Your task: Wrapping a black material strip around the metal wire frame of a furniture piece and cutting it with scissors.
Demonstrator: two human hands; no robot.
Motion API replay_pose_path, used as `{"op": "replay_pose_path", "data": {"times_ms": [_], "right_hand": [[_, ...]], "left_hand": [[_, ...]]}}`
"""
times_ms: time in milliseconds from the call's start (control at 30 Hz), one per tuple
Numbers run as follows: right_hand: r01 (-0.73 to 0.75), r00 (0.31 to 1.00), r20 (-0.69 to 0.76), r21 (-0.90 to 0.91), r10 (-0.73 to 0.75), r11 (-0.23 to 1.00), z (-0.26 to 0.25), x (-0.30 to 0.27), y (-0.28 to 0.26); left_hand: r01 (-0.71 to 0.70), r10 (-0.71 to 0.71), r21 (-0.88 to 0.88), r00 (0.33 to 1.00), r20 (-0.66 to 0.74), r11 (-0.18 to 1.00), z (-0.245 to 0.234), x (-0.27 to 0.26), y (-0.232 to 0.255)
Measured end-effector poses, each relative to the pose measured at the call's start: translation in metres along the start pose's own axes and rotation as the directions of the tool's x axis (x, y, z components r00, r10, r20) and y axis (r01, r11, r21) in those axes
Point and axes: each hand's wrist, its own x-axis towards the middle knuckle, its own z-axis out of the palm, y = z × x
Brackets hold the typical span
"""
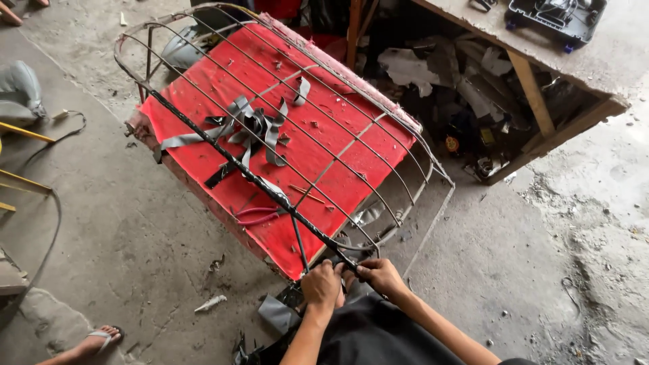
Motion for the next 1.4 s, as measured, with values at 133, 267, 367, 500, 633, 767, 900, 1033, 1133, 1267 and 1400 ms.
{"op": "replay_pose_path", "data": {"times_ms": [133, 267, 367, 500, 633, 767, 900, 1033, 1133, 1267, 1400], "right_hand": [[-0.020, 1.000, -0.004, 0.001, 0.020, 1.000, 0.002, 0.010, 0.009], [-0.088, 0.993, 0.075, -0.009, 0.088, 0.996, 0.000, 0.000, -0.008], [-0.136, 0.983, 0.110, -0.110, 0.149, 0.984, 0.000, 0.000, -0.010], [0.013, 1.000, -0.009, 0.217, -0.011, 0.976, 0.011, 0.016, 0.035], [0.165, 0.985, -0.097, 0.309, -0.141, 0.937, 0.013, 0.016, 0.044], [0.088, 0.992, -0.112, 0.212, -0.065, 0.973, 0.010, 0.004, 0.029], [0.216, 0.975, -0.101, 0.258, -0.196, 0.942, 0.011, 0.019, 0.049], [0.202, 0.972, -0.174, 0.252, -0.161, 0.946, 0.016, 0.021, 0.047], [0.217, 0.972, -0.154, 0.313, -0.176, 0.925, 0.016, 0.016, 0.046], [0.260, 0.966, -0.112, 0.441, -0.234, 0.859, 0.017, 0.037, 0.068], [0.236, 0.968, -0.165, 0.366, -0.187, 0.900, 0.021, 0.047, 0.077]], "left_hand": [[-0.209, 0.202, -0.010, 0.955, -0.219, 0.978, 0.000, 0.027, 0.006], [-0.266, 0.236, -0.091, 0.939, -0.250, 0.960, 0.002, 0.040, 0.000], [-0.278, 0.254, -0.093, 0.944, -0.212, 0.956, -0.005, 0.043, 0.004], [-0.264, 0.223, -0.093, 0.922, -0.318, 0.960, -0.013, 0.039, 0.013], [-0.011, -0.010, -0.129, 0.987, -0.158, 0.992, -0.013, 0.026, 0.018], [-0.070, -0.008, -0.246, 0.953, -0.303, 0.967, -0.070, -0.003, 0.026], [-0.209, 0.228, -0.169, 0.968, 0.100, 0.963, -0.097, 0.001, 0.062], [-0.154, 0.084, 0.095, 0.852, 0.517, 0.983, -0.032, 0.032, 0.079], [0.105, -0.025, -0.085, 0.759, 0.650, 0.991, -0.083, 0.045, 0.090], [0.485, -0.012, -0.578, 0.773, 0.635, 0.656, -0.089, 0.018, 0.071], [0.476, 0.229, -0.793, 0.782, 0.579, 0.381, -0.124, -0.024, 0.053]]}}
